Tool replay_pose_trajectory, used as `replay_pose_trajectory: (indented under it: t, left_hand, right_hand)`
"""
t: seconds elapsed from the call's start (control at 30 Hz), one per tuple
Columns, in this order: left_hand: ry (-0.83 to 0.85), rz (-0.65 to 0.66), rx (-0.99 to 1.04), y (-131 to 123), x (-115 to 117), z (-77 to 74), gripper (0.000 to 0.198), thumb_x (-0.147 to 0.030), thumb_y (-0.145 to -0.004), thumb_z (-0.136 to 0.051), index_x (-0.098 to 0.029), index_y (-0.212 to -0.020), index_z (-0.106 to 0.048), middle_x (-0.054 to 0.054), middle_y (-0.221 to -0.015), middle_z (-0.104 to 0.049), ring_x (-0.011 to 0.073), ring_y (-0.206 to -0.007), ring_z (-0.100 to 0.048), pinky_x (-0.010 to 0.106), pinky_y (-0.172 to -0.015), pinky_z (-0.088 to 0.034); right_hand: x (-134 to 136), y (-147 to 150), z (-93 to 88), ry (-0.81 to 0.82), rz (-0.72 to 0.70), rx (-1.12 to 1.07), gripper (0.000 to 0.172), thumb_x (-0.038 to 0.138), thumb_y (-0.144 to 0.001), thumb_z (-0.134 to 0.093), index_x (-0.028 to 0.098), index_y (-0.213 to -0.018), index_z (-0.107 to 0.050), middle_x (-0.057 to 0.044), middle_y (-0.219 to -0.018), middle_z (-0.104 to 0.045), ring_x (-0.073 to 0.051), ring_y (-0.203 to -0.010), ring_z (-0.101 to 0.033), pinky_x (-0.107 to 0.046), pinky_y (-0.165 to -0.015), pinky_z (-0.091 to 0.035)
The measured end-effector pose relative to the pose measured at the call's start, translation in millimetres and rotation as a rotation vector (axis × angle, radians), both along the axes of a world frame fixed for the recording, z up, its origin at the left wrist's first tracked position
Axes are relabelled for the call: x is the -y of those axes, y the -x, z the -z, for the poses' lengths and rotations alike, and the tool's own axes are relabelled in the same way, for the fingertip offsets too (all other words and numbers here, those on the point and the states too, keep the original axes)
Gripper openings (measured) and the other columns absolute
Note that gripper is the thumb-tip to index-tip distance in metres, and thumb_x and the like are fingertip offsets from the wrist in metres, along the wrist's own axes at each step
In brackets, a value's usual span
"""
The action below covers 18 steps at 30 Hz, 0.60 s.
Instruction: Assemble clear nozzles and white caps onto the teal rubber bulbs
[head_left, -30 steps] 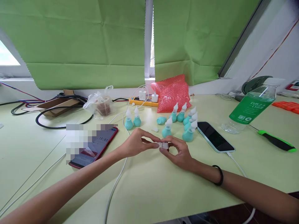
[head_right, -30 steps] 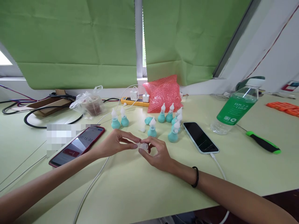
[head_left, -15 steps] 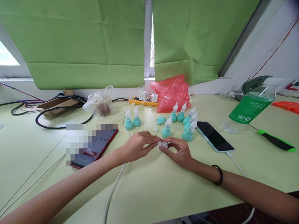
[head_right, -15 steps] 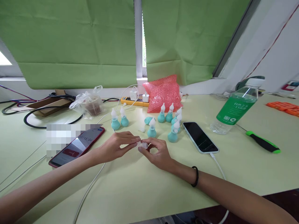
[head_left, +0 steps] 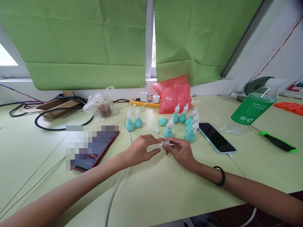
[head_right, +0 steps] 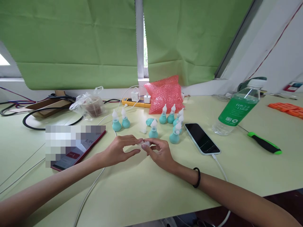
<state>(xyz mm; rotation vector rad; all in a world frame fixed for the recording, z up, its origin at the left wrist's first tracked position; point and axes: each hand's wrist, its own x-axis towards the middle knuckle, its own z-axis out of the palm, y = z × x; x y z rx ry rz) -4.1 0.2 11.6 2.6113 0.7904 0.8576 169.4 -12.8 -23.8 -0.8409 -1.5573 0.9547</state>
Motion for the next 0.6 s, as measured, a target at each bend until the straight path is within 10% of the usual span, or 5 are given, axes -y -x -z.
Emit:
replay_pose_trajectory:
  t: [0.2, 0.43, 0.6]
  left_hand:
    - [0.032, -0.014, 0.079, -3, 7, 3.2, 0.034, -0.017, -0.073, -0.05, -0.009, -0.105, -0.056, 0.011, -0.086, -0.064, 0.0173, -0.076, -0.057, 0.032, -0.069, -0.047]
    - [0.94, -0.071, 0.417, -4, 1, -9.0, 0.041, -0.032, -0.07, -0.059, -0.01, -0.105, -0.055, 0.008, -0.08, -0.065, 0.0155, -0.071, -0.058, 0.03, -0.064, -0.051]
    - [1.069, -0.023, 0.386, -4, -3, -7.7, 0.032, -0.032, -0.066, -0.063, -0.008, -0.086, -0.064, 0.006, -0.066, -0.064, 0.0115, -0.054, -0.056, 0.028, -0.058, -0.05]
  right_hand:
    - [-1, 0, 0.4, -0.02, 0.0, 0.036, 0.015, 0.021, -0.07, -0.059, 0.017, -0.085, -0.062, 0.0, -0.068, -0.059, -0.007, -0.052, -0.051, -0.021, -0.047, -0.051]
    - [0, -1, -0.3, -0.272, 0.058, 0.156, 0.02, 0.017, -0.069, -0.06, 0.019, -0.089, -0.06, -0.002, -0.076, -0.059, -0.012, -0.068, -0.056, -0.024, -0.056, -0.052]
    - [2, -1, -0.5, -0.416, 0.071, 0.228, 0.025, 0.014, -0.067, -0.063, 0.02, -0.091, -0.059, -0.001, -0.072, -0.061, -0.011, -0.061, -0.055, -0.024, -0.055, -0.05]
